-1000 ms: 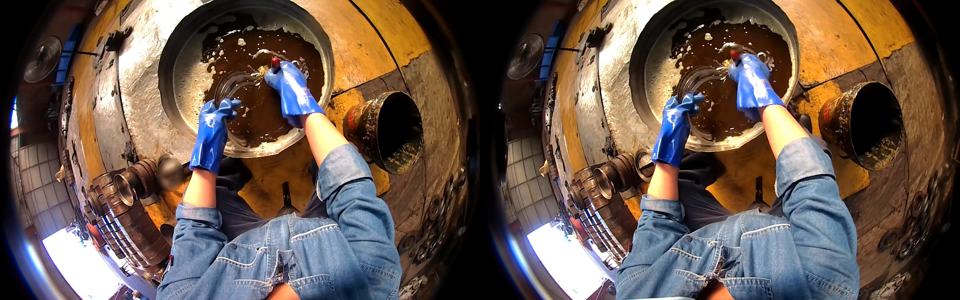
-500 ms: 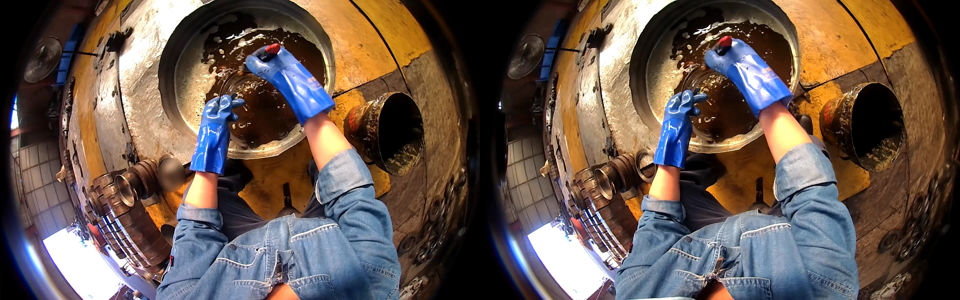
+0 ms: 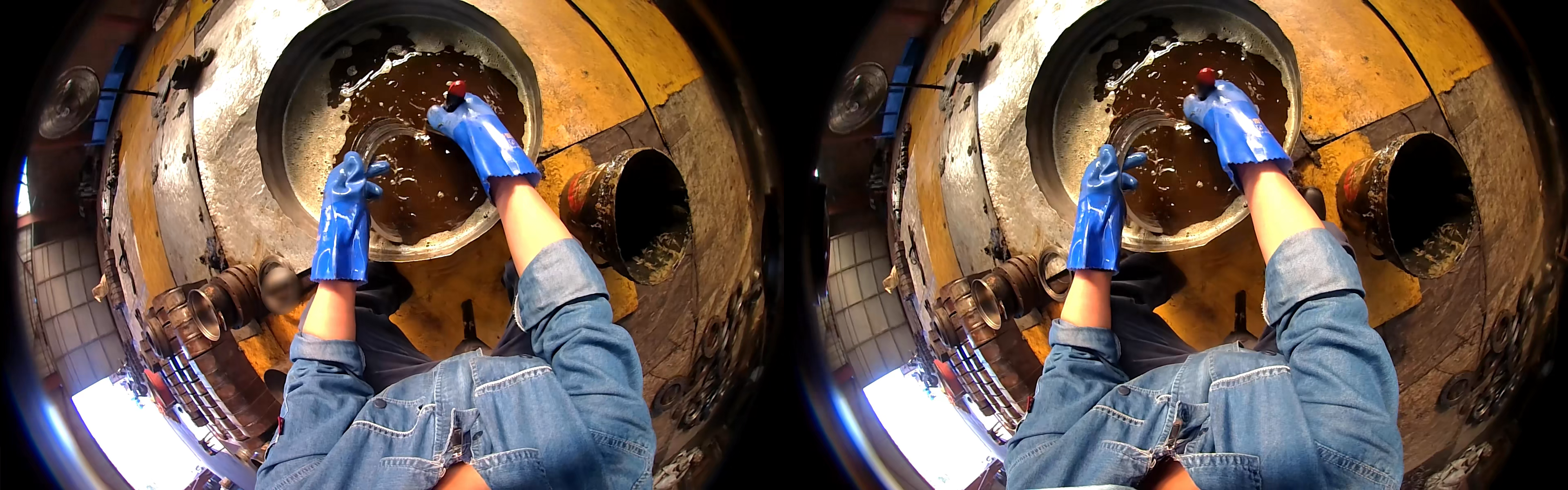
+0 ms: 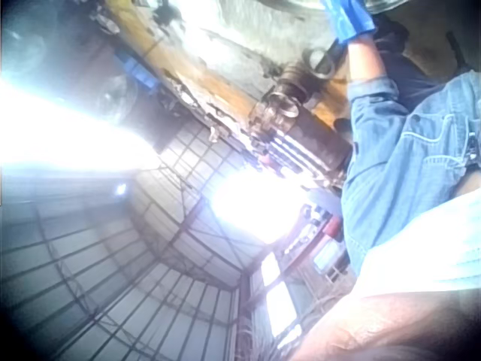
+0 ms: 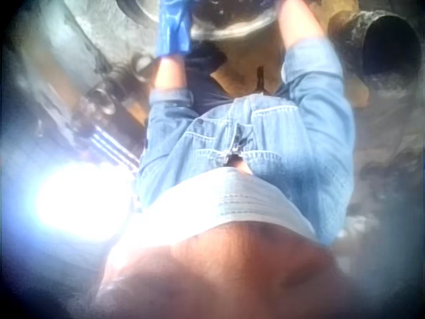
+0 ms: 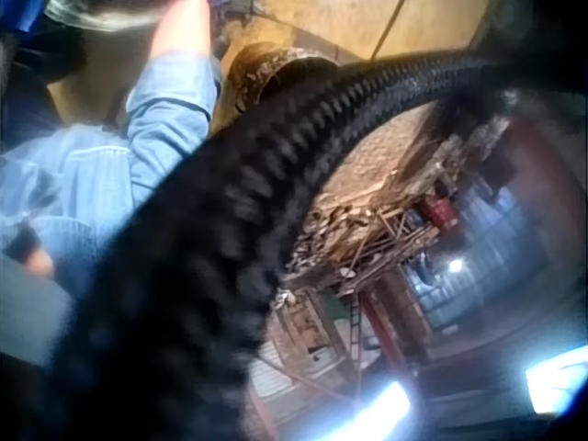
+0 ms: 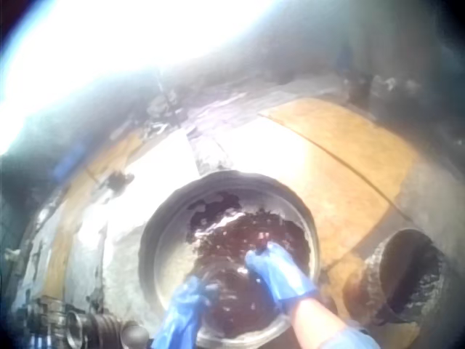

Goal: The person is using a brush to scrub a circular metal ring in a bucket of dark liquid and then rinses it in another container.

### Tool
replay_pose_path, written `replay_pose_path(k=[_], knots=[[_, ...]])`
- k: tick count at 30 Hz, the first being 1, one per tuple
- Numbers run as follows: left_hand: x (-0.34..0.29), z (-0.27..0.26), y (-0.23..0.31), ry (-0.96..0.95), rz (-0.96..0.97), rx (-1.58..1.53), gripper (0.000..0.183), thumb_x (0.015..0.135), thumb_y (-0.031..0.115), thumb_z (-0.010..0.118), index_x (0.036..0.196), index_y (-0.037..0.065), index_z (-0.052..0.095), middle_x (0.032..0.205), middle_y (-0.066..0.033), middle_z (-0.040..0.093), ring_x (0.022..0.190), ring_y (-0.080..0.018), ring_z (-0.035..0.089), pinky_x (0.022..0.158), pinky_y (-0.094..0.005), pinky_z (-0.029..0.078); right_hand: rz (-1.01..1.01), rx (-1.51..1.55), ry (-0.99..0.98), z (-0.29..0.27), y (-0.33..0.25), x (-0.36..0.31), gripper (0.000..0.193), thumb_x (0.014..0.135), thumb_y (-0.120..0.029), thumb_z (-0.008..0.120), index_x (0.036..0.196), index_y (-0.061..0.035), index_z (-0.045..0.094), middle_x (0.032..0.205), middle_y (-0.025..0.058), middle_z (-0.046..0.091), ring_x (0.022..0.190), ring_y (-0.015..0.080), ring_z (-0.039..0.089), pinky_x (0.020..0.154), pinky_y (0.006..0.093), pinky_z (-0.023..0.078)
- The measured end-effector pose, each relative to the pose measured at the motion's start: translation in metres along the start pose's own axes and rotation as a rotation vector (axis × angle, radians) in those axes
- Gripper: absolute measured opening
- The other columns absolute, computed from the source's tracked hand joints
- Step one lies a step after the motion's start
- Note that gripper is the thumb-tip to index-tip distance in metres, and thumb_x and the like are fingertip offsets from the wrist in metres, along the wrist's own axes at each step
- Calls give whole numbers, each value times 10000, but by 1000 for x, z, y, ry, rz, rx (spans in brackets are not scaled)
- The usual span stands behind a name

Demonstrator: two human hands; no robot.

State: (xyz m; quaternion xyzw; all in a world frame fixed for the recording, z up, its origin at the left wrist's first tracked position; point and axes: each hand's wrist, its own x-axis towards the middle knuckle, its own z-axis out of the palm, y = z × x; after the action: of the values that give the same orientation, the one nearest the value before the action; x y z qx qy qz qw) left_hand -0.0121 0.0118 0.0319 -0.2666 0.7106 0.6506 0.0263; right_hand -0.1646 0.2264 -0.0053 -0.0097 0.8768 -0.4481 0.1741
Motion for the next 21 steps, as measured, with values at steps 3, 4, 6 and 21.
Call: replay_pose_path(k=[3, 4, 6, 21], knots=[[7, 2, -14, 33, 32, -128, 554, 1085, 564, 577, 1278, 60, 702, 1043, -94, 796, 729, -123, 601, 767, -289, 507, 105, -371, -23, 3, 5, 9, 647, 846, -536, 785, 1268, -47, 743, 1238, 219, 761, 1241, 353, 696, 1042, 384, 541], [9, 4, -17, 37, 56, -139, 543, 1082, 558, 588, 1274, 62, 700, 1051, -99, 796, 729, -124, 604, 755, -286, 507, 127, -442, -59, 2, 3, 13, 597, 853, -524, 772, 1208, -44, 753, 1192, 201, 771, 1189, 326, 712, 1007, 385, 543], [16, -1, -23, 42, 39, -253, 305, 1093, 330, 644, 1200, 44, 654, 1092, -140, 764, 802, -168, 717, 748, -311, 594, 79, -289, -98, -4, -2, 10, 479, 850, -443, 750, 1136, -60, 772, 1102, 173, 788, 1068, 308, 739, 945, 383, 563], [11, -13, -13, -33, 68, -165, 354, 1079, 294, 670, 1233, -24, 669, 1150, -177, 791, 724, -126, 580, 741, -284, 499, -183, 393, -94, 23, -9, 31, 146, 985, -95, 557, 846, -66, 595, 733, 5, 575, 708, 119, 560, 643, 310, 489]])
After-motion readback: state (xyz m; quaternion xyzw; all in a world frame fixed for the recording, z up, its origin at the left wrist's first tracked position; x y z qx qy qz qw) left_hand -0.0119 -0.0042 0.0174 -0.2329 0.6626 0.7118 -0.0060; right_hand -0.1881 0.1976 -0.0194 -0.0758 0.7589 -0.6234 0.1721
